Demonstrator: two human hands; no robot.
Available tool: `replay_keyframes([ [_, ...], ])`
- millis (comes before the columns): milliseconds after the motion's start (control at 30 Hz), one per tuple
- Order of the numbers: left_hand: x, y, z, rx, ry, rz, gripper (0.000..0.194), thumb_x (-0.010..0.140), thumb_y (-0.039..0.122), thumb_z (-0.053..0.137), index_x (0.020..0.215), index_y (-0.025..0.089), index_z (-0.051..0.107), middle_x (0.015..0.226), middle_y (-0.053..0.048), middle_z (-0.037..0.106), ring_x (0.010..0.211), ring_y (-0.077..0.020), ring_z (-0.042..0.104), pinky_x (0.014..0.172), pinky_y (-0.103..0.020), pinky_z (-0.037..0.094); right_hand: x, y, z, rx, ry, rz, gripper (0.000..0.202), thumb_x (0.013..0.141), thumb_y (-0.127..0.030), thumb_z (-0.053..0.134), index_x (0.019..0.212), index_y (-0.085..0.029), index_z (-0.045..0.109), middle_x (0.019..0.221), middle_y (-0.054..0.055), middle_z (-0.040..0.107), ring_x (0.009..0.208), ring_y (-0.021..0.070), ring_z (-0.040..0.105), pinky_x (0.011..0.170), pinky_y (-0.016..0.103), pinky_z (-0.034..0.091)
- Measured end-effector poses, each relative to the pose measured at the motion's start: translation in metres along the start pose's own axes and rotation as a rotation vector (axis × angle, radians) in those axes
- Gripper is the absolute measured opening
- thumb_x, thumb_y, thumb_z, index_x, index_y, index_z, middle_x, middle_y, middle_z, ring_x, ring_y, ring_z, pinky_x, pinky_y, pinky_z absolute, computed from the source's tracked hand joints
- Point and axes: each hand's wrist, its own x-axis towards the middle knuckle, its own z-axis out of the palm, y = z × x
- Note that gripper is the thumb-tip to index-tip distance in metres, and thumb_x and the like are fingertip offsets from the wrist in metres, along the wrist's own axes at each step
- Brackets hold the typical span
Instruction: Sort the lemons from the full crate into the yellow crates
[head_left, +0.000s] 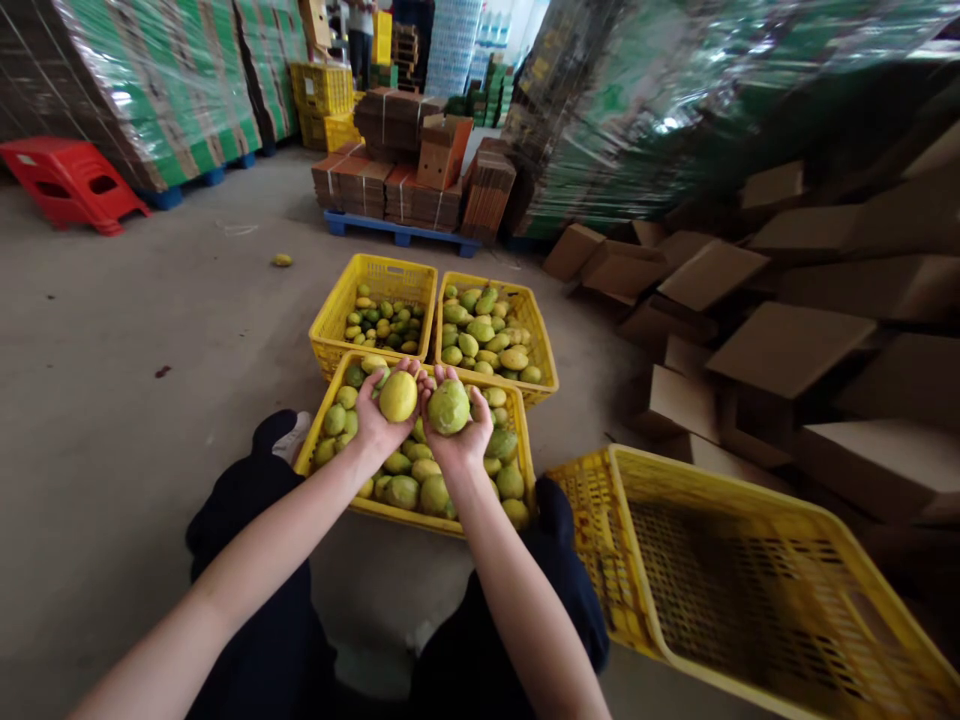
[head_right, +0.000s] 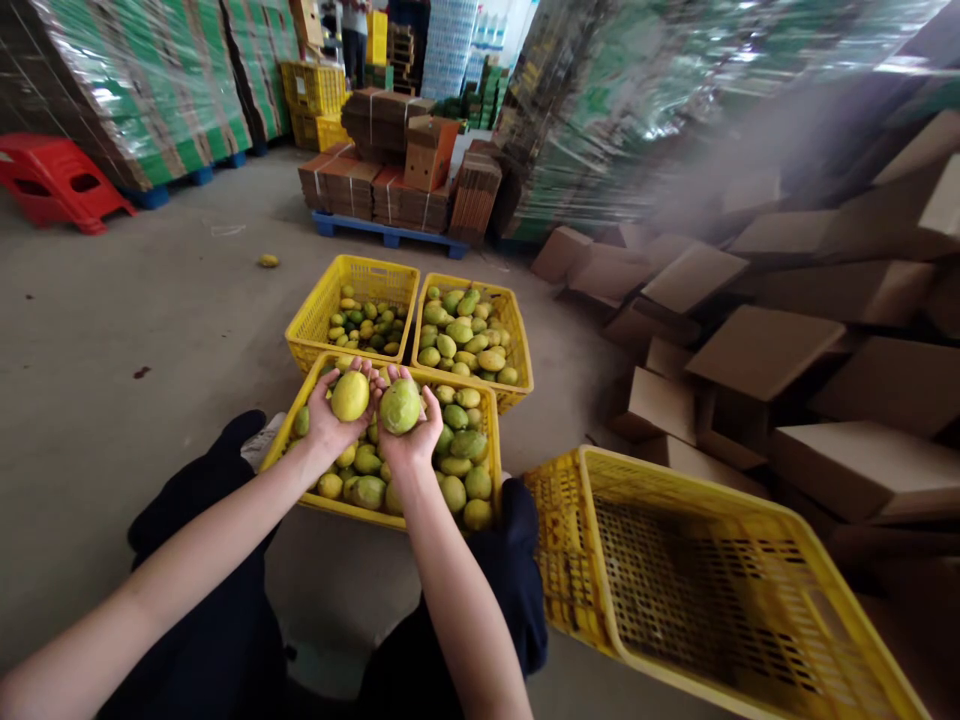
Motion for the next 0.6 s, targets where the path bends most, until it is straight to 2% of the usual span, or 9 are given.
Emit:
replay_keyframes([
  [100,0.0000,0.0024,0.0011,-0.039,0.003,-0.017,0.025,0.084,0.025,0.053,0.101,0.018,0.069,0.093,-0.006,0.075,0.090,-0.0189,0.071,0.075,-0.028,0.058,-0.0029,-0.0055,0.0023,0.024,0.002,0.005,0.029,0.078,-0.032,0.057,0.103,-0.022,0.068,0.097,0.004,0.076,0.096,0.0215,0.070,0.090,0.038,0.058],
  [200,-0.0009,0.0041,0.0028,-0.085,-0.002,-0.052,0.018,0.084,0.025,0.052,0.092,0.016,0.067,0.087,-0.006,0.074,0.086,-0.0175,0.071,0.073,-0.026,0.058,-0.0032,-0.0092,0.0020,0.022,-0.006,0.009,0.030,0.077,-0.031,0.057,0.104,-0.022,0.067,0.095,0.004,0.075,0.095,0.0231,0.070,0.094,0.045,0.057],
  [367,0.0015,0.0043,0.0016,-0.056,-0.088,-0.039,0.026,0.084,0.026,0.052,0.101,0.014,0.066,0.094,-0.010,0.073,0.094,-0.0226,0.071,0.081,-0.035,0.061,-0.0001,-0.0098,0.0014,0.029,-0.065,0.047,0.037,0.075,-0.029,0.055,0.110,-0.019,0.063,0.105,0.010,0.073,0.110,0.0291,0.066,0.100,0.058,0.054],
  [467,0.0052,0.0035,-0.0008,-0.034,-0.127,-0.056,0.029,0.086,0.027,0.050,0.106,0.012,0.065,0.098,-0.014,0.072,0.101,-0.0273,0.070,0.086,-0.041,0.061,0.0021,-0.0093,0.0034,0.049,-0.091,0.061,0.036,0.079,-0.027,0.053,0.114,-0.018,0.060,0.114,0.012,0.071,0.119,0.0284,0.063,0.103,0.058,0.052],
  [600,0.0087,0.0017,-0.0011,0.001,-0.110,-0.074,0.027,0.087,0.027,0.049,0.104,0.013,0.064,0.100,-0.015,0.071,0.105,-0.0294,0.068,0.087,-0.046,0.060,0.0059,-0.0067,0.0027,0.023,-0.089,0.082,0.030,0.085,-0.032,0.054,0.113,-0.020,0.059,0.117,0.012,0.070,0.121,0.0262,0.063,0.102,0.055,0.054],
])
